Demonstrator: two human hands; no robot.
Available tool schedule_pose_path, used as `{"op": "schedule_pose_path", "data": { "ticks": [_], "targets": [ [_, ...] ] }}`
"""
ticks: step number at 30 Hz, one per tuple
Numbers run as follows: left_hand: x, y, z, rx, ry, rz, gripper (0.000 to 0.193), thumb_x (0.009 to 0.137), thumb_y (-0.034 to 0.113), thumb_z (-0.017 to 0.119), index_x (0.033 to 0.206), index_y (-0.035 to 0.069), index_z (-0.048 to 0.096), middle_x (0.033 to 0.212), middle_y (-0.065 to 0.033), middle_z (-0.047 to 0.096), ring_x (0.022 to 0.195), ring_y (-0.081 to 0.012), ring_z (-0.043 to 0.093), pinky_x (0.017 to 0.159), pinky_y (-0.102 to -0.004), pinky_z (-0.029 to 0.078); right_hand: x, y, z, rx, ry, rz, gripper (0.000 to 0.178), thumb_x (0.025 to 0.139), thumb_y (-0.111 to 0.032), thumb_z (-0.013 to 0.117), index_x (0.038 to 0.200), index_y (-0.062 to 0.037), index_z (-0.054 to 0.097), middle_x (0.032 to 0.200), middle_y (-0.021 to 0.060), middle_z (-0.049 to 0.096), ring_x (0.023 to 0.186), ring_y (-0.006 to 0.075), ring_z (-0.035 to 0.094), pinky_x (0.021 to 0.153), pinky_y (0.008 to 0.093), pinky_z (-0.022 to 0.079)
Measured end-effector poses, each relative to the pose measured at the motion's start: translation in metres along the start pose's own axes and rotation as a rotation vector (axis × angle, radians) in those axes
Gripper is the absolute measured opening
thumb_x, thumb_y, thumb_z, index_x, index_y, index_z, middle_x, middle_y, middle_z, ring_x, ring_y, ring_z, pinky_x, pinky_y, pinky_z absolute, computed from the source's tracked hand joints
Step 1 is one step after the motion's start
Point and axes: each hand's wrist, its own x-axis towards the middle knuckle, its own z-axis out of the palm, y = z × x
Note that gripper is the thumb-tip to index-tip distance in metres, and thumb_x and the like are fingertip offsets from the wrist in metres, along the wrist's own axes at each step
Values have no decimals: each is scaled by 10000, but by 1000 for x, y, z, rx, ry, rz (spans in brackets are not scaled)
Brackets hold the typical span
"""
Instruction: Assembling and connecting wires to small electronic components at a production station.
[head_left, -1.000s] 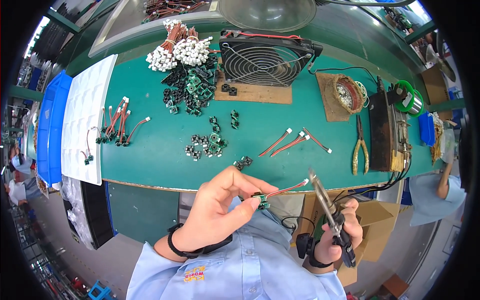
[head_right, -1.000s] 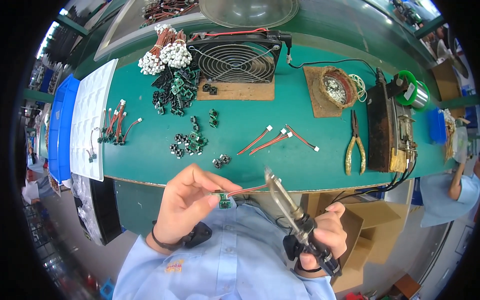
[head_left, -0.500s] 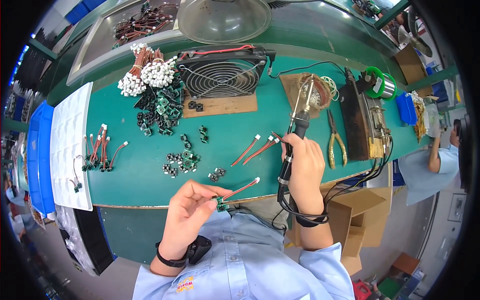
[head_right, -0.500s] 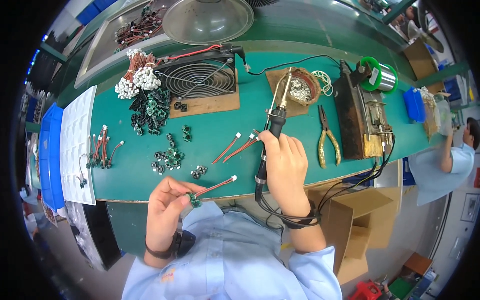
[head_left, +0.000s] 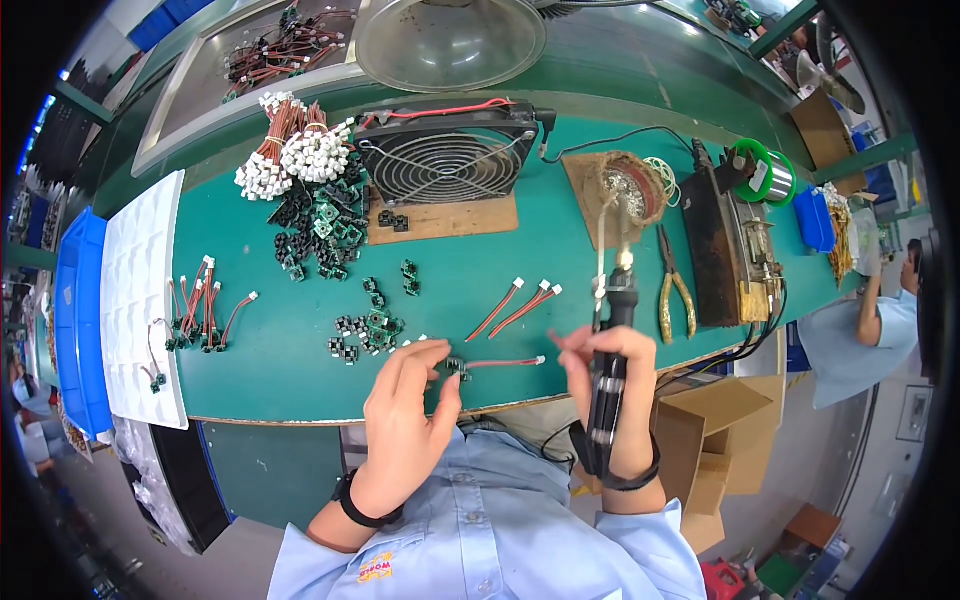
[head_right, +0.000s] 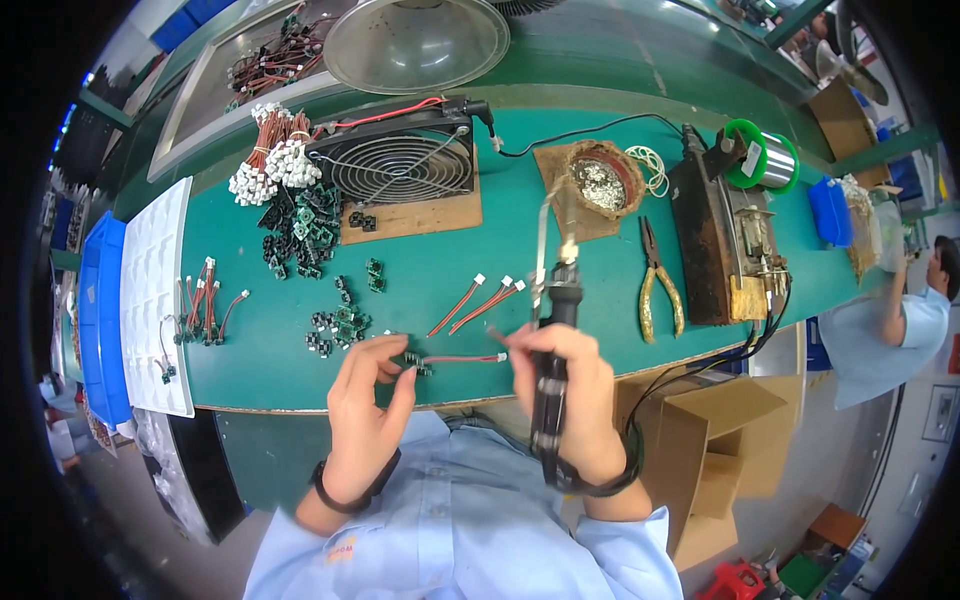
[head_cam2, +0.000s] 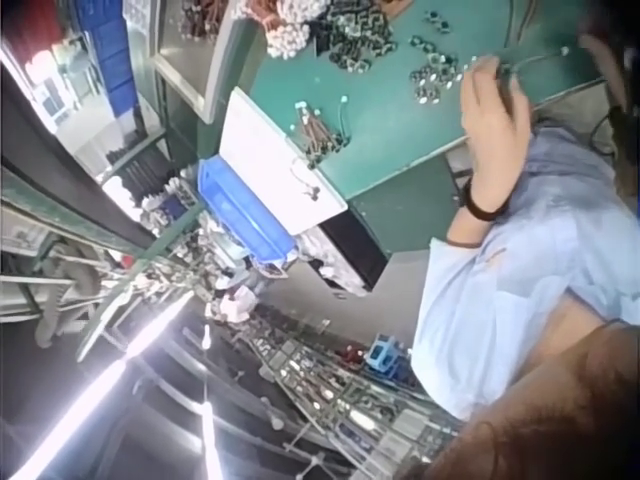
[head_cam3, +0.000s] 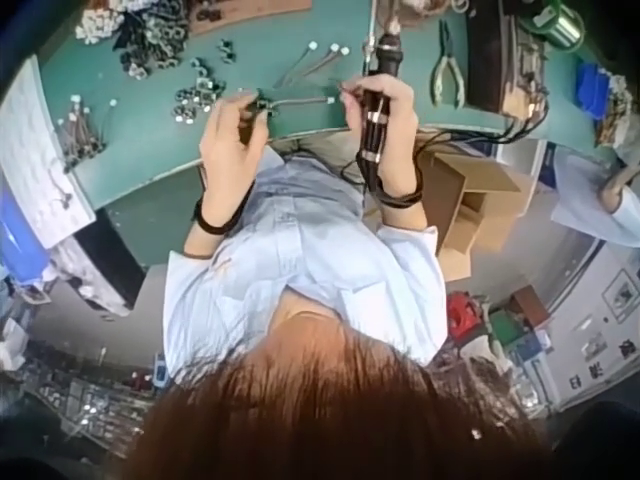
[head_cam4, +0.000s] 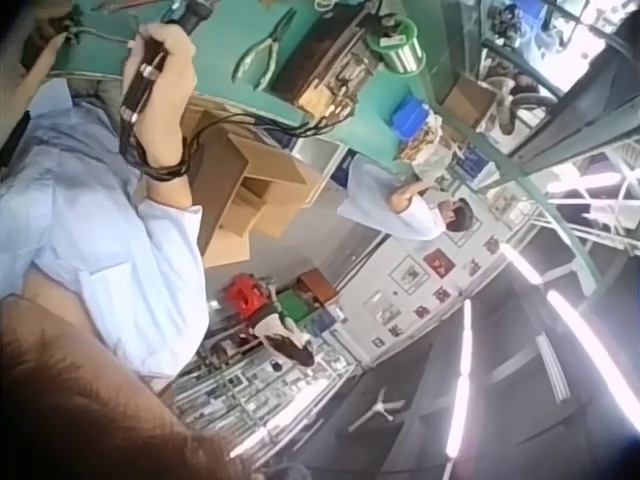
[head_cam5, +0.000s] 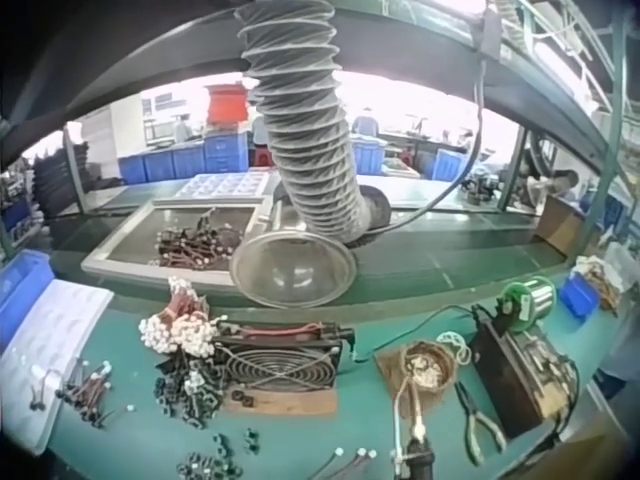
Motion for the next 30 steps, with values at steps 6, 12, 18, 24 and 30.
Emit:
{"op": "schedule_pose_path", "data": {
  "ticks": [6, 12, 18, 24, 30],
  "targets": [
    [6, 26, -11, 3, -127, 248, 187, 727, -18, 660, 896, -5, 582, 873, -98, 594, 704, -233, 568, 606, -309, 474, -3, -34, -7, -9, -306, -91, 385, 661, 55, 699, 971, -91, 524, 730, 28, 598, 589, 178, 547, 546, 276, 411],
    [0, 31, -17, 46, -264, 372, 163, 714, -10, 675, 844, 2, 577, 816, -95, 576, 701, -247, 566, 598, -324, 466, -4, -43, -17, -83, -447, -217, 333, 678, -28, 694, 956, -112, 531, 699, -12, 570, 600, 162, 539, 601, 280, 377],
    [-8, 34, -22, -102, -334, 270, 148, 711, -34, 665, 821, 7, 574, 770, -94, 595, 682, -238, 587, 599, -305, 470, -10, -55, -26, -21, -436, -117, 437, 644, 54, 748, 911, -135, 458, 767, 35, 645, 695, 231, 597, 664, 325, 448],
    [-15, 32, -13, -144, -327, 240, 102, 747, -53, 627, 805, 0, 563, 762, -97, 607, 681, -198, 589, 613, -277, 465, -23, -51, -26, 60, -337, 34, 404, 683, 49, 737, 893, -106, 429, 779, 98, 641, 706, 190, 594, 658, 292, 471],
    [-26, 23, -7, -424, -191, -64, 77, 797, -36, 595, 859, -7, 559, 827, -92, 599, 715, -157, 582, 640, -258, 462, -36, -48, -13, 135, -57, 52, 431, 697, 80, 688, 964, -103, 403, 738, 67, 582, 653, 179, 564, 666, 309, 475]
  ]
}}
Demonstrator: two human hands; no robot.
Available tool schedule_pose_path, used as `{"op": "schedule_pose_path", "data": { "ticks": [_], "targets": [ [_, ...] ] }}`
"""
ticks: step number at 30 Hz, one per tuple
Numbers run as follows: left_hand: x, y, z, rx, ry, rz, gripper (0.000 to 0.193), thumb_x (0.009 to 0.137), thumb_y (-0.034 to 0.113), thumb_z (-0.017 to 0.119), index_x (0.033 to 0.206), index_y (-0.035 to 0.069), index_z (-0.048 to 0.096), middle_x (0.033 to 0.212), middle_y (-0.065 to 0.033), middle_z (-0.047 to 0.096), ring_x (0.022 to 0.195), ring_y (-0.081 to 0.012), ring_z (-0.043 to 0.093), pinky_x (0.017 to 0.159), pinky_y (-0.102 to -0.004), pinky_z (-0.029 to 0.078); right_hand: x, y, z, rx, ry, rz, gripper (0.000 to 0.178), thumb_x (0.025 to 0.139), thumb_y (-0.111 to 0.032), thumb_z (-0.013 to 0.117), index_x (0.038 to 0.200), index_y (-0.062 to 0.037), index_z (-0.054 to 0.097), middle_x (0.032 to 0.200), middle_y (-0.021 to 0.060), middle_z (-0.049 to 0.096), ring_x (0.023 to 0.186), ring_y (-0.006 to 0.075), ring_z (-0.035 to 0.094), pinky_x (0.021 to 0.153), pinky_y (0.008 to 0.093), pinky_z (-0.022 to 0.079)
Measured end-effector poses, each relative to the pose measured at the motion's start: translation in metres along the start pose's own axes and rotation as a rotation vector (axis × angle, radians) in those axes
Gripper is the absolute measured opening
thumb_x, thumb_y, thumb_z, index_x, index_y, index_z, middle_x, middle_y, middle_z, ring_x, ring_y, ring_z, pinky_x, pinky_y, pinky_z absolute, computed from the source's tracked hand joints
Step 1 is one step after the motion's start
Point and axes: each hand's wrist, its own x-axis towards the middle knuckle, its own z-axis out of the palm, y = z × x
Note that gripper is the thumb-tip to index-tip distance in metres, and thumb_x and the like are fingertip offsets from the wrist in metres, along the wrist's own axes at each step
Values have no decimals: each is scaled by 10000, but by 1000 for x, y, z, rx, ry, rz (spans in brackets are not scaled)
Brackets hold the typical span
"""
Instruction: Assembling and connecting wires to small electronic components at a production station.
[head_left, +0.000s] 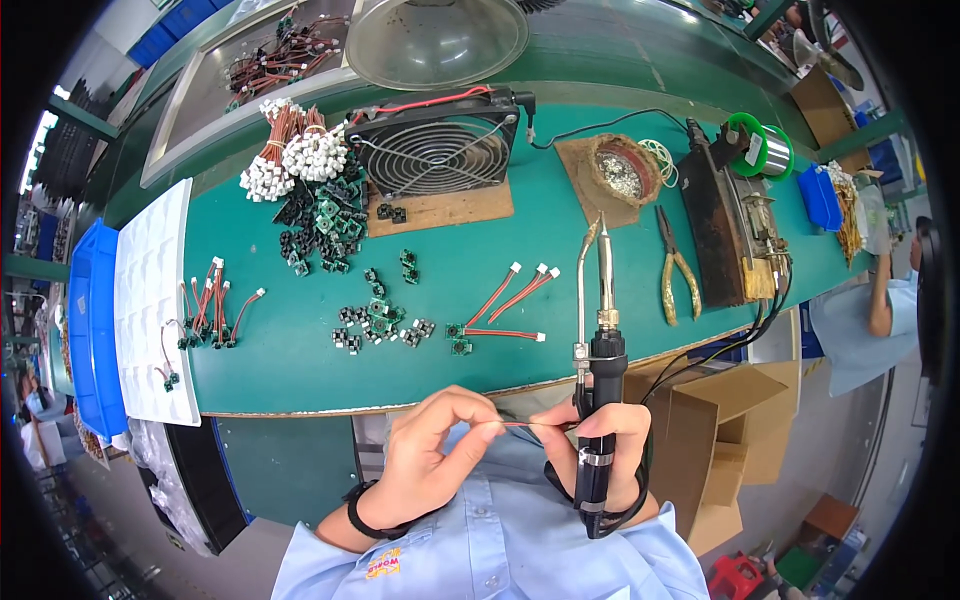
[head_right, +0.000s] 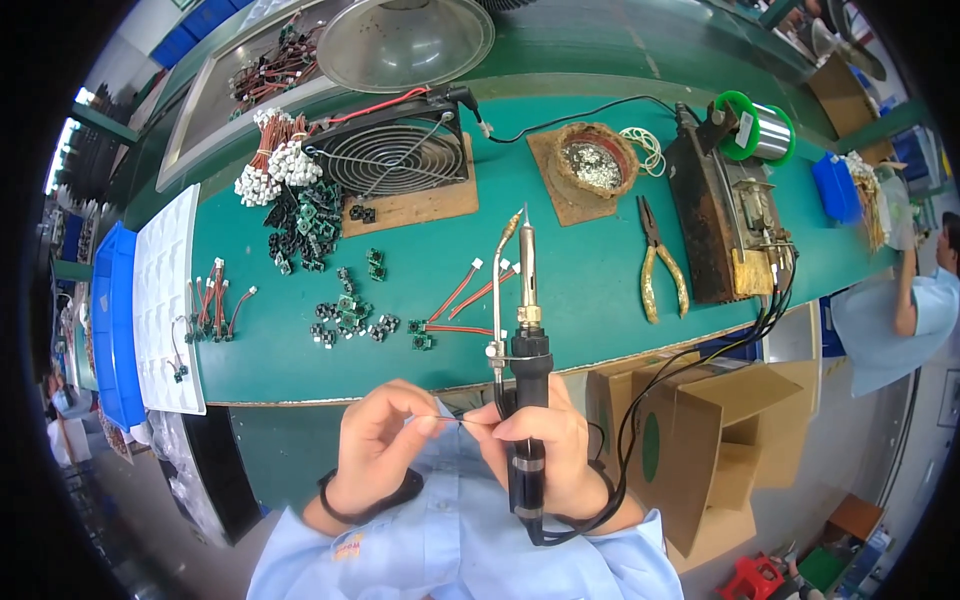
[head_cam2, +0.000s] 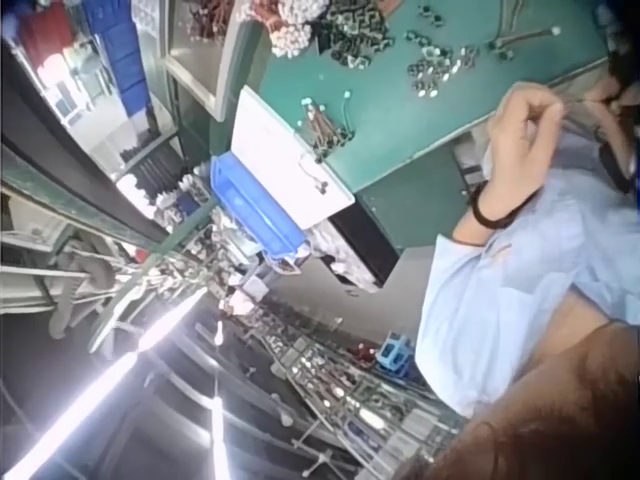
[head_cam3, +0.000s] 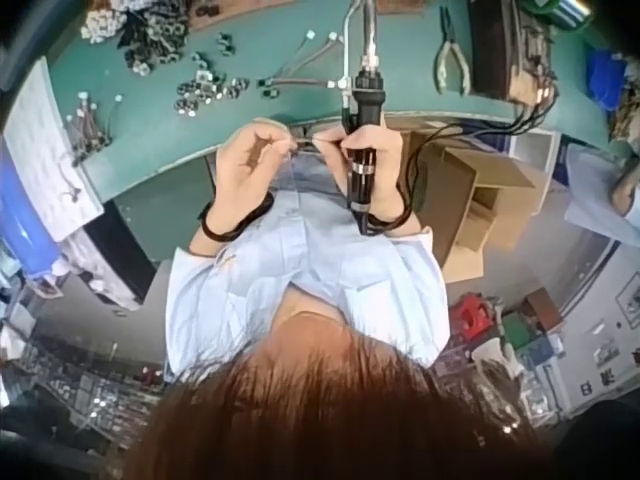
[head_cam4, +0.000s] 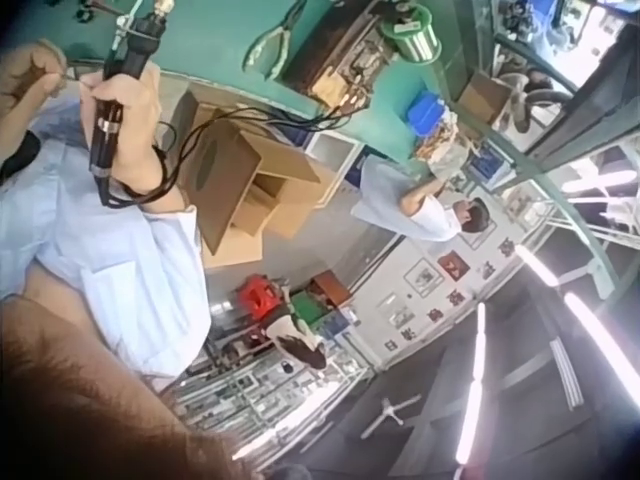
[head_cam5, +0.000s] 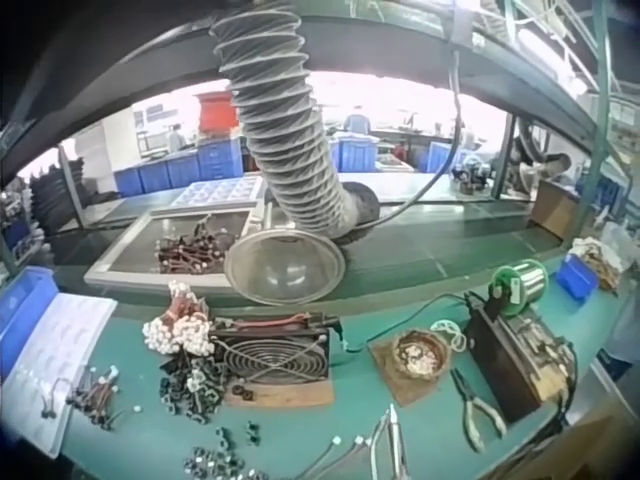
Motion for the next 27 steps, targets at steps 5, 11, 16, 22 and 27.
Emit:
{"op": "schedule_pose_path", "data": {
  "ticks": [5, 11, 16, 22, 27],
  "targets": [
    [-5, -15, -20, -181, 153, -71, 157, 790, -16, 619, 937, 1, 567, 915, -99, 582, 722, -154, 579, 646, -259, 467, 10, -4, -7, 200, 174, 142, 404, 774, 30, 654, 985, -101, 335, 776, 112, 550, 647, 145, 545, 634, 264, 476],
    [17, 22, -5, 113, -112, 167, 236, 766, 0, 651, 984, -1, 560, 946, -112, 565, 739, -156, 567, 658, -257, 460, 12, -5, -7, 181, -85, 115, 393, 782, 35, 642, 992, -96, 337, 777, 121, 544, 663, 141, 549, 626, 263, 474],
    [23, 30, 1, 110, -188, 151, 209, 747, -6, 649, 940, -14, 569, 892, -109, 581, 737, -163, 553, 669, -260, 448, 10, -8, -7, 181, -158, 158, 394, 780, 49, 641, 996, -87, 341, 790, 127, 541, 689, 154, 568, 627, 273, 478],
    [22, 30, -1, 93, -187, 135, 145, 749, -21, 634, 887, -16, 591, 795, -96, 590, 692, -162, 551, 630, -263, 446, 10, -8, -6, 107, -215, 110, 388, 770, 78, 642, 980, -69, 351, 817, 109, 524, 710, 178, 593, 624, 288, 487],
    [20, 30, -6, 99, -208, 78, 119, 752, -30, 619, 866, -17, 590, 771, -96, 588, 671, -163, 546, 616, -261, 438, 10, -8, -6, 42, -206, 100, 381, 771, 85, 639, 976, -66, 355, 823, 98, 510, 711, 179, 597, 625, 297, 493]
  ]
}}
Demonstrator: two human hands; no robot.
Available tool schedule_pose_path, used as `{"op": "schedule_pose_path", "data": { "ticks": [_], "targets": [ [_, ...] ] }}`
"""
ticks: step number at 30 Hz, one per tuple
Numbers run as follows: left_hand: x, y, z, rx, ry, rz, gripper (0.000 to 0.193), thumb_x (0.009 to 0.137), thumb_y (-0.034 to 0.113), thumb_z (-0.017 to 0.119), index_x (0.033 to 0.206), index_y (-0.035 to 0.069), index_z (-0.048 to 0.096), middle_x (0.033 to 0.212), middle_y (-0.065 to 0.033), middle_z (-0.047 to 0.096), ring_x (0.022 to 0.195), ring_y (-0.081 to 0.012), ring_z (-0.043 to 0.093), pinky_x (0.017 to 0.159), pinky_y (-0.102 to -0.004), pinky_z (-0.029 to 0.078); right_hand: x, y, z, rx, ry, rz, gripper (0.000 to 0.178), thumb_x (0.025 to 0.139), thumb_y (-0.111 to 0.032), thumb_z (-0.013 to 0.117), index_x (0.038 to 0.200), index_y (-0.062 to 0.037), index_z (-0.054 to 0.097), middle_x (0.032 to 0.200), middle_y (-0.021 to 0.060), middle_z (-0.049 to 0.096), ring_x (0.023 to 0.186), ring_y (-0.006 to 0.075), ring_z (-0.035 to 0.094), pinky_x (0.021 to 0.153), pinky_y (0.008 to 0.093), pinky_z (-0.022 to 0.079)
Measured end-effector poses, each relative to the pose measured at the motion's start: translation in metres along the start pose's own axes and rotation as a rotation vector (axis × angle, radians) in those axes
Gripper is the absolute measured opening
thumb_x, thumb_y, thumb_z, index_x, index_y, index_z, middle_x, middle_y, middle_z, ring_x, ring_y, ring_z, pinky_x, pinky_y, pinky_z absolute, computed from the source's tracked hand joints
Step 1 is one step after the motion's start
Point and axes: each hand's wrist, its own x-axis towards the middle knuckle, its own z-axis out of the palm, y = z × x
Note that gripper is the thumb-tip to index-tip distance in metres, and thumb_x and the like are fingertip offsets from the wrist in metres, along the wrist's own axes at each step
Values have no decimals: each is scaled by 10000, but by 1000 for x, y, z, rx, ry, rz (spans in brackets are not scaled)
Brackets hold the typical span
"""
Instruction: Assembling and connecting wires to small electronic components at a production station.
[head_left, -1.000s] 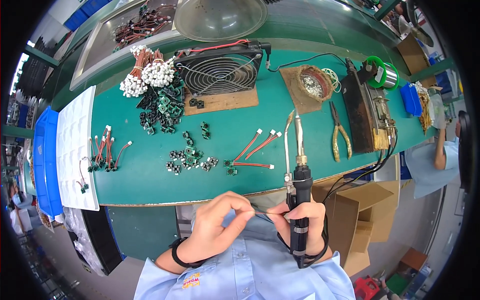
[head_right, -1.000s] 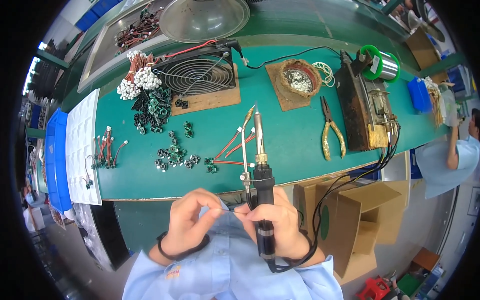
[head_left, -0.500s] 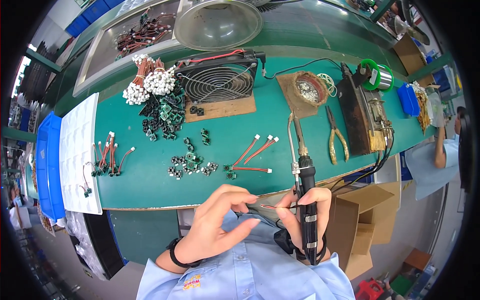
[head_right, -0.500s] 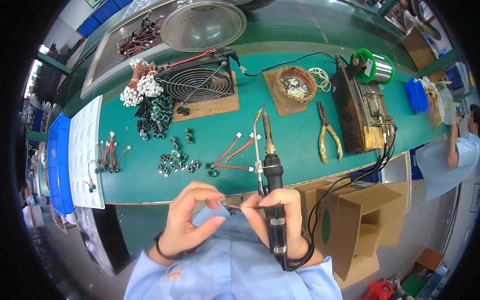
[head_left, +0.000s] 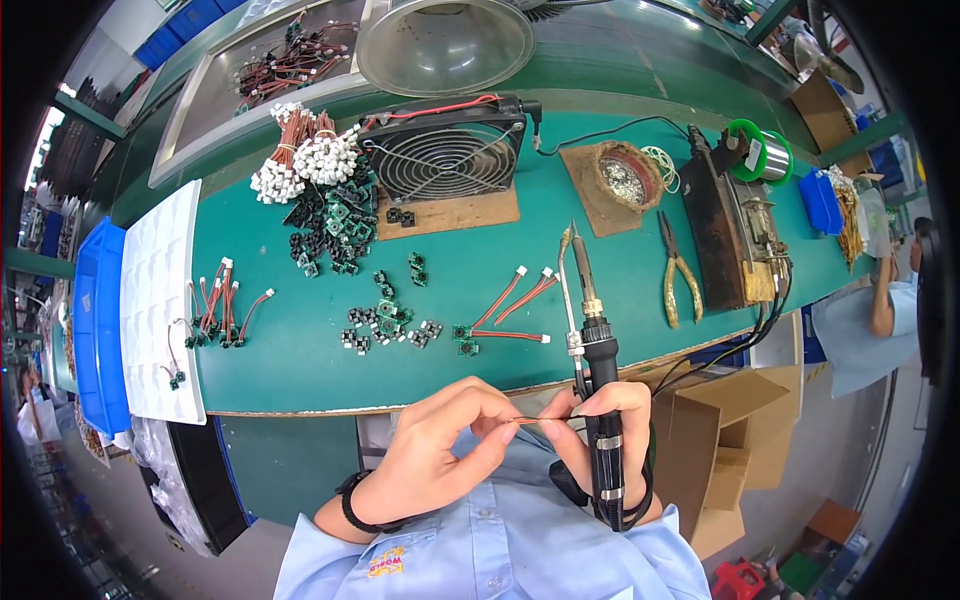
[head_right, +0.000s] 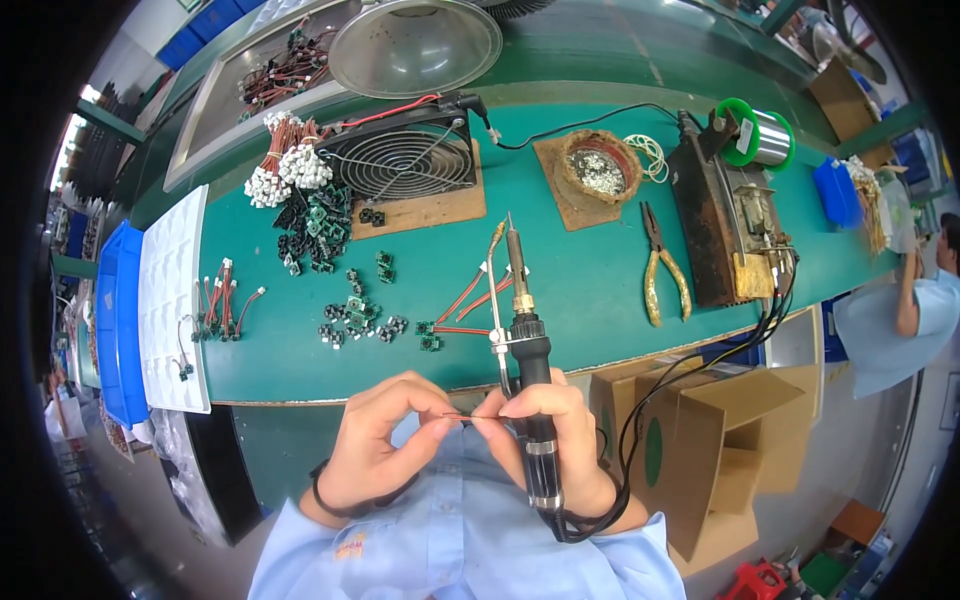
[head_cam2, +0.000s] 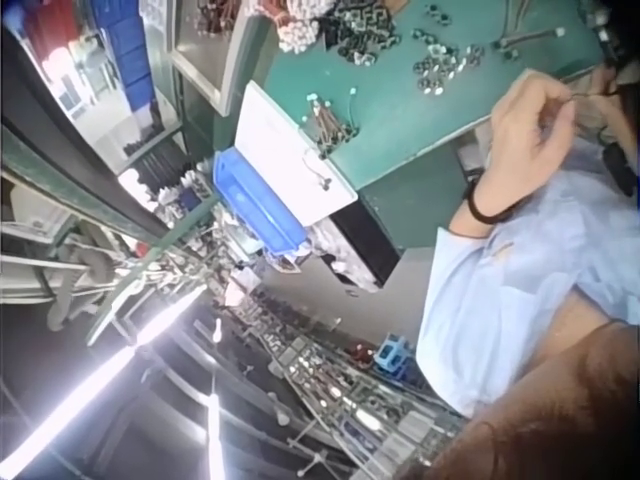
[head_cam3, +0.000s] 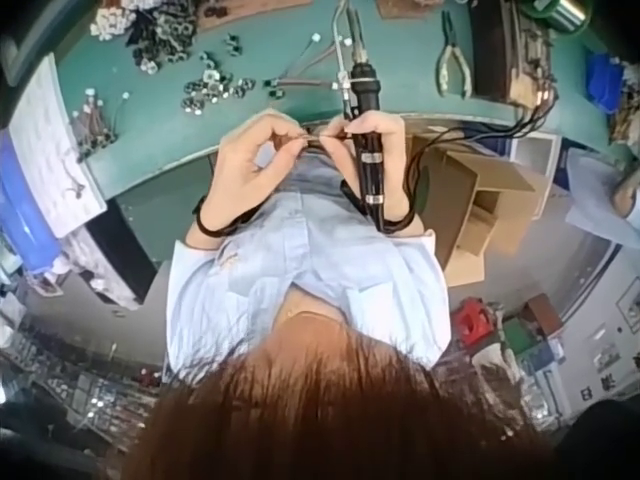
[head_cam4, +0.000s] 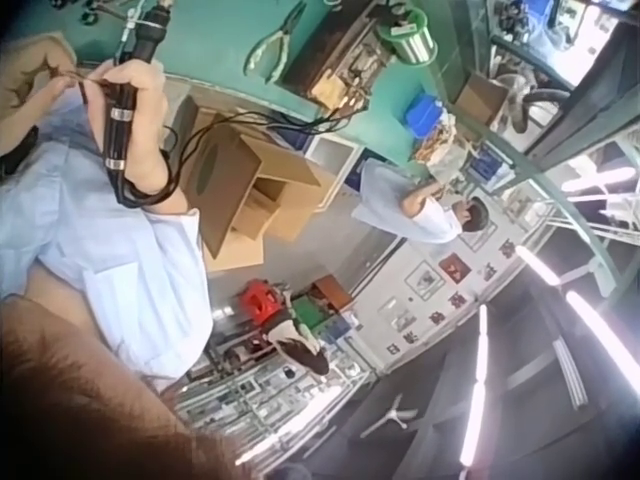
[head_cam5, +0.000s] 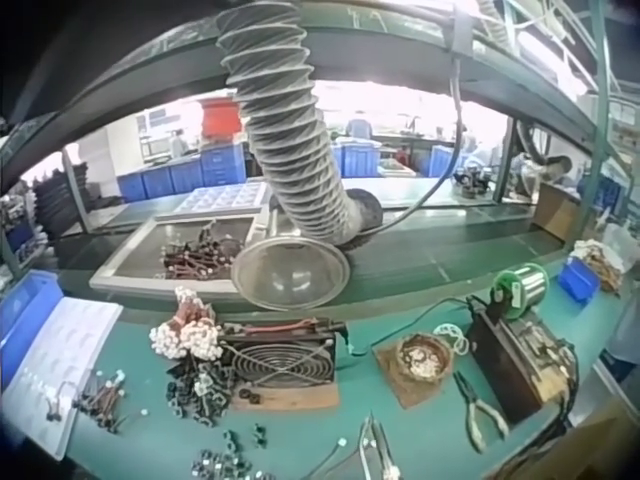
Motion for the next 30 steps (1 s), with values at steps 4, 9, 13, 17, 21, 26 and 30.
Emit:
{"op": "schedule_pose_path", "data": {
  "ticks": [4, 9, 13, 17, 21, 26, 30],
  "targets": [
    [1, 4, -1, 51, 20, 19, 115, 752, -33, 615, 861, -18, 583, 774, -98, 586, 666, -160, 544, 611, -258, 436, 1, 1, -2, -4, -51, 8, 376, 776, 84, 634, 981, -66, 356, 815, 108, 526, 708, 174, 596, 626, 292, 487],
    [2, 5, 0, 94, 48, 48, 126, 742, -35, 629, 855, -15, 577, 767, -93, 582, 657, -152, 541, 599, -253, 435, 2, -1, -3, 11, -71, -3, 380, 776, 80, 637, 984, -67, 355, 804, 124, 551, 705, 169, 593, 633, 286, 480],
    [0, -1, 6, 38, 50, 43, 134, 733, -36, 641, 845, -9, 573, 761, -88, 581, 655, -148, 539, 593, -250, 434, 0, 0, -2, 21, -62, 12, 386, 773, 78, 641, 986, -70, 354, 800, 131, 560, 705, 167, 590, 639, 284, 476],
    [-3, -1, 10, 12, 83, 49, 129, 731, -37, 646, 831, -6, 571, 762, -86, 586, 653, -146, 542, 593, -247, 434, -1, 0, 0, 61, -28, 29, 389, 772, 73, 644, 984, -74, 352, 801, 133, 560, 711, 168, 590, 642, 285, 476],
    [-4, -1, 13, 11, 115, 51, 118, 732, -39, 644, 825, -9, 576, 772, -90, 600, 652, -143, 546, 599, -243, 437, -1, 0, 3, 123, 18, 42, 391, 774, 58, 648, 985, -80, 349, 799, 133, 559, 713, 171, 589, 638, 284, 474],
    [-5, -3, 14, -44, 127, 25, 107, 735, -44, 635, 826, -12, 589, 793, -98, 619, 657, -138, 557, 606, -243, 446, -2, -2, 7, 166, 80, 45, 401, 780, 34, 651, 995, -95, 338, 788, 130, 549, 696, 167, 574, 617, 279, 465],
    [-7, -5, 15, -62, 148, 3, 102, 743, -46, 627, 835, -11, 599, 811, -100, 630, 658, -133, 560, 607, -246, 451, -2, 0, 10, 216, 135, 21, 405, 771, 86, 634, 1010, -74, 348, 804, 140, 567, 701, 162, 586, 612, 269, 478]
  ]
}}
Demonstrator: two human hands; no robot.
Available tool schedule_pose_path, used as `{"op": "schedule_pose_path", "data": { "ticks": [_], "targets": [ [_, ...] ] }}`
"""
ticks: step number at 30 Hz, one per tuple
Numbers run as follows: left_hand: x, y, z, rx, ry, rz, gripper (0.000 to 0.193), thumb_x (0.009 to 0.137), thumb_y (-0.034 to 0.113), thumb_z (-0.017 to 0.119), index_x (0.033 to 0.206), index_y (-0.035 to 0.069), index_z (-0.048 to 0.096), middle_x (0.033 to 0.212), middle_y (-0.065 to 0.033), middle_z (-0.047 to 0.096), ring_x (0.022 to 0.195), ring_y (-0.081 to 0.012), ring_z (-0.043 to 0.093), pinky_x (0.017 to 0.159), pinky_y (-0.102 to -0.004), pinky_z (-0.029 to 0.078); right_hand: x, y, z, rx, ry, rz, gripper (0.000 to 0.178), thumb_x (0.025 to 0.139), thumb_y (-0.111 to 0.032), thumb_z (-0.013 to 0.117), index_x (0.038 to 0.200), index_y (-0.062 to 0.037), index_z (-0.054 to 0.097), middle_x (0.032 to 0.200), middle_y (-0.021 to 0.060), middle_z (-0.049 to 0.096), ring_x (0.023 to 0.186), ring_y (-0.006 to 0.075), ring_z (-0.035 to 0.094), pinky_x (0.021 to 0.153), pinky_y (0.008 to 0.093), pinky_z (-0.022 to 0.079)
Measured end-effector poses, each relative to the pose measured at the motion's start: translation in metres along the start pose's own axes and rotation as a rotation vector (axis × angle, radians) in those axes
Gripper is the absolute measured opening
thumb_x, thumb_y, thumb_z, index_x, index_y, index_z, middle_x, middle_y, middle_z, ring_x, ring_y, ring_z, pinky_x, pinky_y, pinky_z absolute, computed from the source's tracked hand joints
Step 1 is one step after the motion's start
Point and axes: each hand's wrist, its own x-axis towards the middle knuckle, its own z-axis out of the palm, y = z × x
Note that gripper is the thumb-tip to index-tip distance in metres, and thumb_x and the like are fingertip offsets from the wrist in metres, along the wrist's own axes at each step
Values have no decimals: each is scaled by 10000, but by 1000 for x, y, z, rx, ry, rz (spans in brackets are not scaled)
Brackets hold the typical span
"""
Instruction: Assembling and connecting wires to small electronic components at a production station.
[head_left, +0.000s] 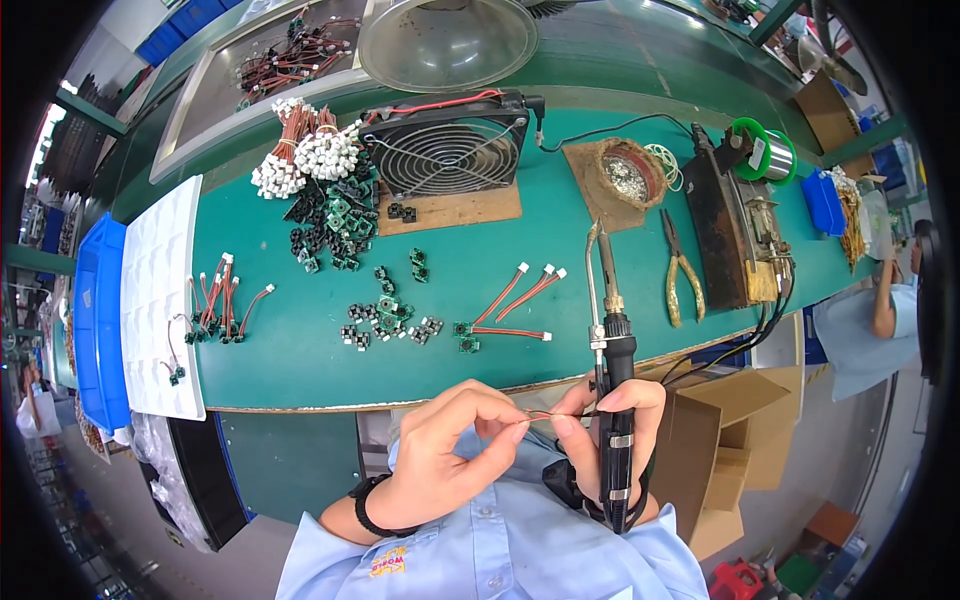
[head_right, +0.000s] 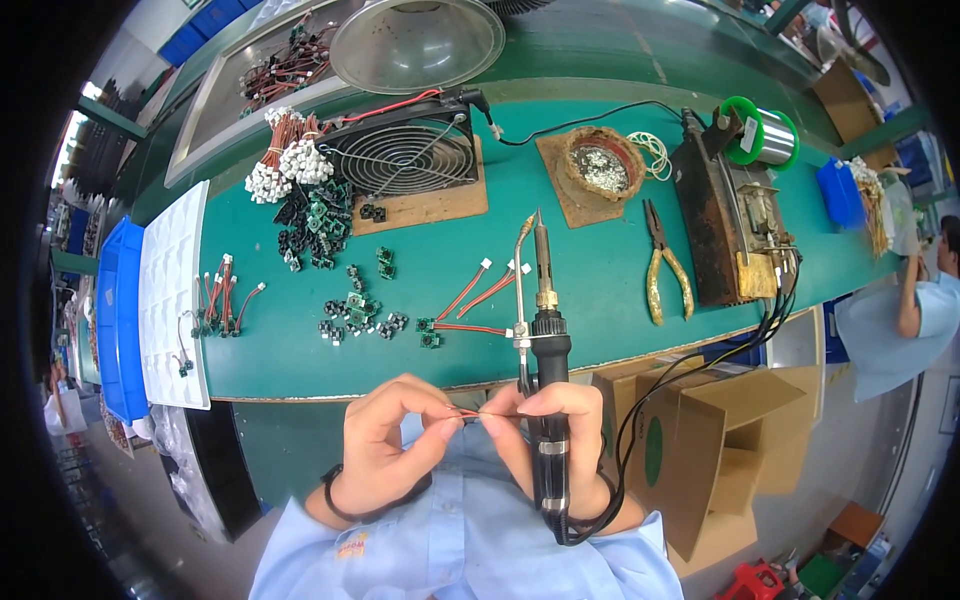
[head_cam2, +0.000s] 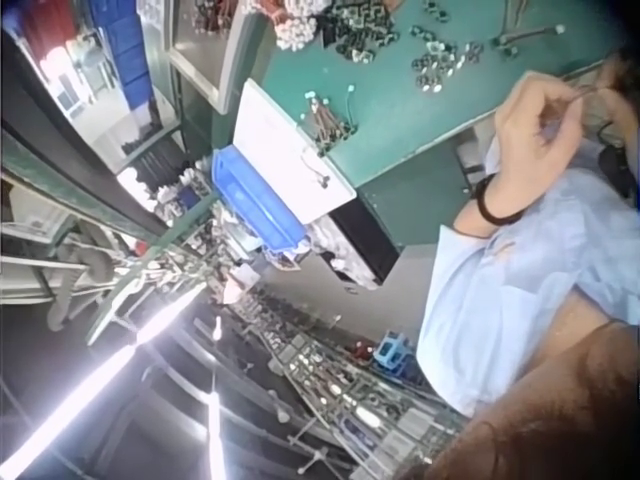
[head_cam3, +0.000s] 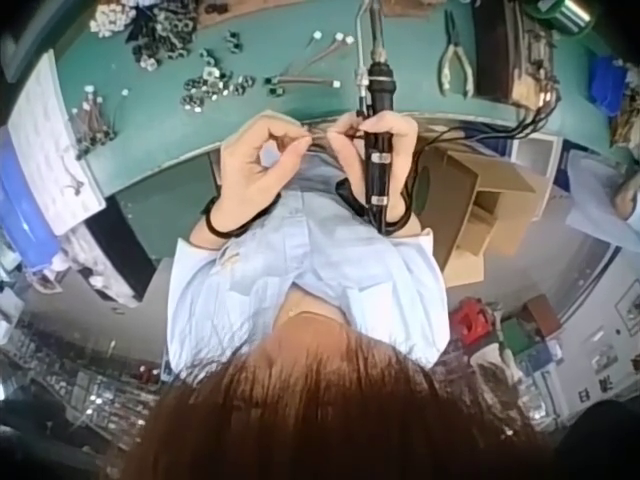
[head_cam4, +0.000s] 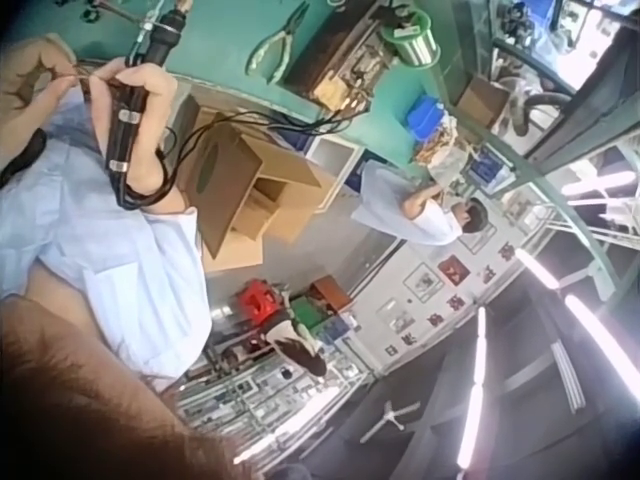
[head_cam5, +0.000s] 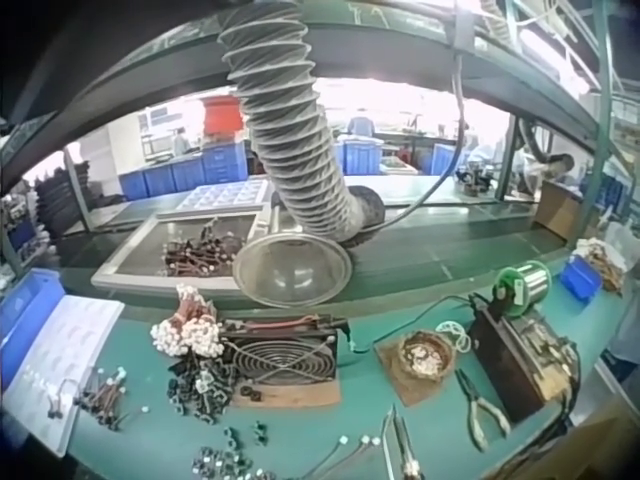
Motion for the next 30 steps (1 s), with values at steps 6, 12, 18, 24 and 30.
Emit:
{"op": "schedule_pose_path", "data": {
  "ticks": [6, 12, 18, 24, 30],
  "targets": [
    [1, 1, 0, 128, 40, 117, 131, 716, -54, 635, 837, -6, 622, 815, -105, 643, 652, -162, 583, 585, -253, 457, 0, 0, -1, 29, 11, -29, 397, 774, 112, 617, 1016, -56, 351, 821, 147, 575, 715, 163, 599, 615, 263, 490],
    [6, -1, -7, 501, -4, 437, 215, 621, -49, 665, 829, 3, 645, 791, -101, 644, 629, -217, 598, 536, -277, 463, 3, -4, -3, 22, -11, 60, 403, 778, 35, 641, 1008, -103, 341, 794, 127, 534, 685, 160, 550, 604, 283, 439],
    [10, -2, -10, 570, -78, 561, 241, 590, -35, 684, 820, -4, 619, 800, -65, 617, 627, -182, 575, 529, -279, 464, 8, -11, -10, 63, -69, 148, 401, 773, 38, 649, 1007, -91, 350, 784, 124, 558, 681, 149, 559, 629, 279, 456],
    [12, -1, -11, 692, -95, 646, 235, 566, -12, 677, 794, -3, 618, 799, -74, 612, 639, -179, 576, 556, -281, 479, 10, -12, -15, 39, -129, 173, 385, 773, 61, 642, 995, -76, 360, 796, 127, 580, 701, 133, 584, 646, 264, 484],
    [13, 1, -11, 739, -88, 666, 225, 560, -8, 672, 778, 2, 618, 791, -79, 620, 625, -194, 573, 545, -295, 474, 11, -13, -18, 9, -161, 160, 380, 775, 75, 634, 994, -74, 361, 782, 120, 582, 710, 132, 590, 626, 255, 489]
  ]
}}
